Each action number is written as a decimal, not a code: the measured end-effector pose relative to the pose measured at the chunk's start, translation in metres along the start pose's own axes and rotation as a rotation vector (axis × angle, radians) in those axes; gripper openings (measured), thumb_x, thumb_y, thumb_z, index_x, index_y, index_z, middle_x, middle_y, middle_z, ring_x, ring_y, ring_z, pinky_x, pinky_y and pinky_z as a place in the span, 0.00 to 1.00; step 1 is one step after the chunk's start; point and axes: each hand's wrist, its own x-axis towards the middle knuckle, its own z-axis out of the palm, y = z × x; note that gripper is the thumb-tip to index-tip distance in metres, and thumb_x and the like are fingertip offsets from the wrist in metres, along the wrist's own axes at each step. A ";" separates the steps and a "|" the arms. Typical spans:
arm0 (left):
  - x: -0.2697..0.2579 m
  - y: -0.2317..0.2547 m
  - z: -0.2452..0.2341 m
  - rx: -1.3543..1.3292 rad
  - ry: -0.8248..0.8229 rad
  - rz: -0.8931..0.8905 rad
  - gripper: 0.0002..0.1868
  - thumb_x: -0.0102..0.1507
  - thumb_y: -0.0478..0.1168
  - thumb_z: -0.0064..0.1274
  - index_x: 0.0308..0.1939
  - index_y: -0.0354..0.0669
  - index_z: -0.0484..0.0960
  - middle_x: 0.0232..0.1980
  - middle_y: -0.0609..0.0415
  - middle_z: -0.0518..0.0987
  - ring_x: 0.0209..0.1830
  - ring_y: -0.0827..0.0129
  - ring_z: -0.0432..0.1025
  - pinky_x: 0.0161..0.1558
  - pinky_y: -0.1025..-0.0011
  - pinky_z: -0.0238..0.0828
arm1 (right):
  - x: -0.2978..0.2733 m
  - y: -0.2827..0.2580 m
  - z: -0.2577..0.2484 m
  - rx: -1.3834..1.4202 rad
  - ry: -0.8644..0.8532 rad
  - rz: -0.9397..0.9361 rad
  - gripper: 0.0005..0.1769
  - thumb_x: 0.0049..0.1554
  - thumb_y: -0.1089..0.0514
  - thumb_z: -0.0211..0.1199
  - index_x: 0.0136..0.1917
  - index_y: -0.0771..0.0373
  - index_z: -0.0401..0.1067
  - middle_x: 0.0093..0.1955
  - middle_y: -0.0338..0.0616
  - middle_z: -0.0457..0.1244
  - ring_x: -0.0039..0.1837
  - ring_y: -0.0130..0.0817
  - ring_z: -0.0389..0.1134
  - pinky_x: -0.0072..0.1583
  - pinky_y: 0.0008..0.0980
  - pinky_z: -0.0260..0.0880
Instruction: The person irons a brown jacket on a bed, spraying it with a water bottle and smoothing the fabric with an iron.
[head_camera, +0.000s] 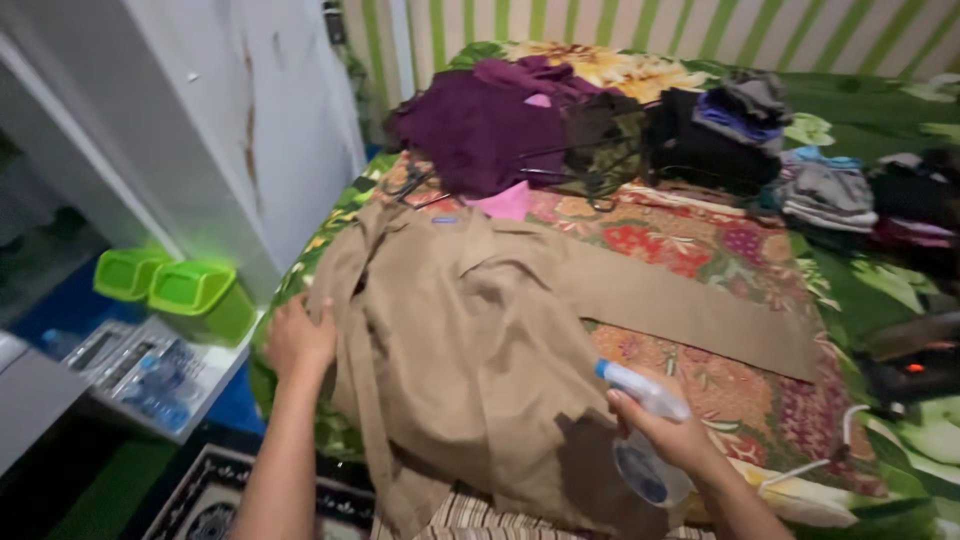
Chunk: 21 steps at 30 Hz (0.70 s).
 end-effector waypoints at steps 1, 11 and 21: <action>-0.002 -0.007 -0.005 -0.038 -0.085 -0.076 0.30 0.67 0.62 0.50 0.63 0.45 0.79 0.60 0.38 0.79 0.62 0.42 0.71 0.60 0.47 0.68 | 0.002 -0.008 0.007 0.006 -0.041 0.021 0.08 0.57 0.56 0.65 0.43 0.63 0.76 0.30 0.37 0.66 0.31 0.23 0.67 0.35 0.26 0.68; -0.030 -0.017 0.052 -0.021 -0.311 0.152 0.21 0.60 0.49 0.54 0.53 0.43 0.83 0.51 0.36 0.83 0.55 0.40 0.76 0.57 0.49 0.72 | 0.015 -0.019 0.025 0.036 -0.003 -0.009 0.11 0.58 0.56 0.63 0.48 0.66 0.79 0.31 0.40 0.66 0.33 0.26 0.67 0.38 0.29 0.68; -0.092 0.072 0.102 -0.897 -0.739 0.260 0.15 0.64 0.39 0.48 0.48 0.40 0.88 0.45 0.47 0.90 0.40 0.72 0.84 0.45 0.73 0.80 | 0.002 -0.049 -0.030 0.031 -0.030 -0.067 0.11 0.58 0.56 0.65 0.43 0.68 0.76 0.34 0.43 0.67 0.34 0.29 0.70 0.37 0.31 0.70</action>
